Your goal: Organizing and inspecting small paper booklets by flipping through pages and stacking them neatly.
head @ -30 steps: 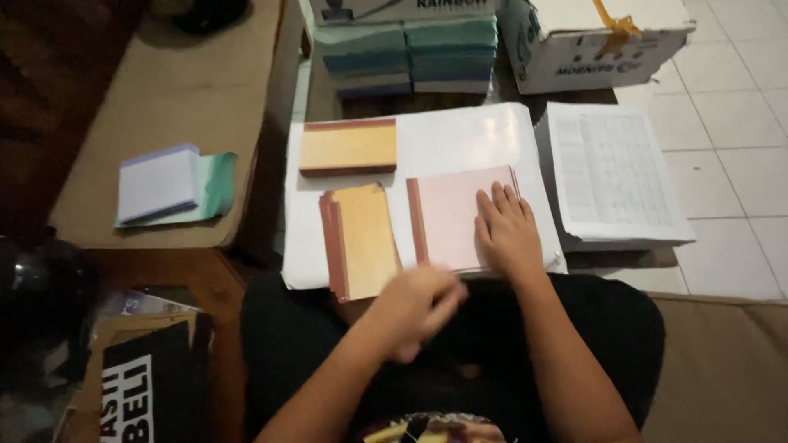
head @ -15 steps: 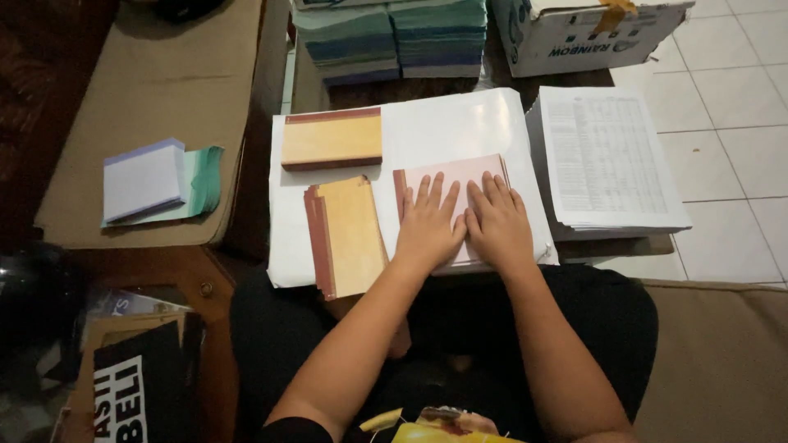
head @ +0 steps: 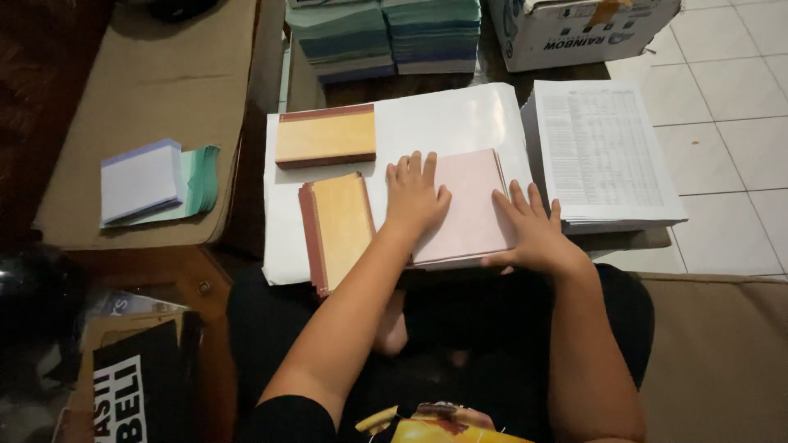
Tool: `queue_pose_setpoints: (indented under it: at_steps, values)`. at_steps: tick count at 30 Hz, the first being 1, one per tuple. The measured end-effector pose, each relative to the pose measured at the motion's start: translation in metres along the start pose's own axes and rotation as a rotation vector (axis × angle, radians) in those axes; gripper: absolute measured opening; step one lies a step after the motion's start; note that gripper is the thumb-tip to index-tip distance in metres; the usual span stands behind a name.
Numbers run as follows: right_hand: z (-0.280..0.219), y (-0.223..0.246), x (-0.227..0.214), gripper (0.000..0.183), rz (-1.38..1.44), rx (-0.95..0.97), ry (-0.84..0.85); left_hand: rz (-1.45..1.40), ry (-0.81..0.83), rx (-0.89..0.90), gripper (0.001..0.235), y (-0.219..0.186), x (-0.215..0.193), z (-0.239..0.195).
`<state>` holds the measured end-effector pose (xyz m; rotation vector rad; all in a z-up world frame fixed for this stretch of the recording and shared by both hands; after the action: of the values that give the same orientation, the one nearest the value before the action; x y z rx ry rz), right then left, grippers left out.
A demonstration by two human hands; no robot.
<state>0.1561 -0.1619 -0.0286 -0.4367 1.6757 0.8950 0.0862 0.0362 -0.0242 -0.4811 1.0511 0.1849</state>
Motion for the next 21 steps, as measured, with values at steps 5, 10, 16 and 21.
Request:
queue_pose_setpoints:
  at_steps: [5,10,16,21]
  values:
    - [0.002,-0.006,0.014,0.135,-0.082,-0.002,0.039,0.000,-0.036,0.079,0.056,-0.021,-0.019,-0.002]
    - [-0.002,0.004,0.003,0.131,-0.074,-0.046,0.002,-0.019,-0.151,0.106,0.048,-0.024,-0.023,-0.006]
    - [0.002,-0.004,0.010,0.129,-0.063,-0.043,-0.016,0.161,-0.571,0.349,0.026,-0.044,-0.013,-0.021]
    - [-0.009,0.018,-0.006,0.119,-0.017,-0.017,-0.011,-0.100,-0.276,0.167,0.042,-0.041,-0.028,-0.031]
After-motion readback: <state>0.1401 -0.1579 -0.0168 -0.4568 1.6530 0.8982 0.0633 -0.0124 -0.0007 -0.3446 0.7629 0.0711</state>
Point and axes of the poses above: each hand's wrist, its own z-axis towards the middle knuckle, its own x-axis out of the palm, y = z × x, the point moved 7 cm from there along z, towards the middle knuckle, and after that the axes turned 14 degrees about -y, right-handed, at the moved point
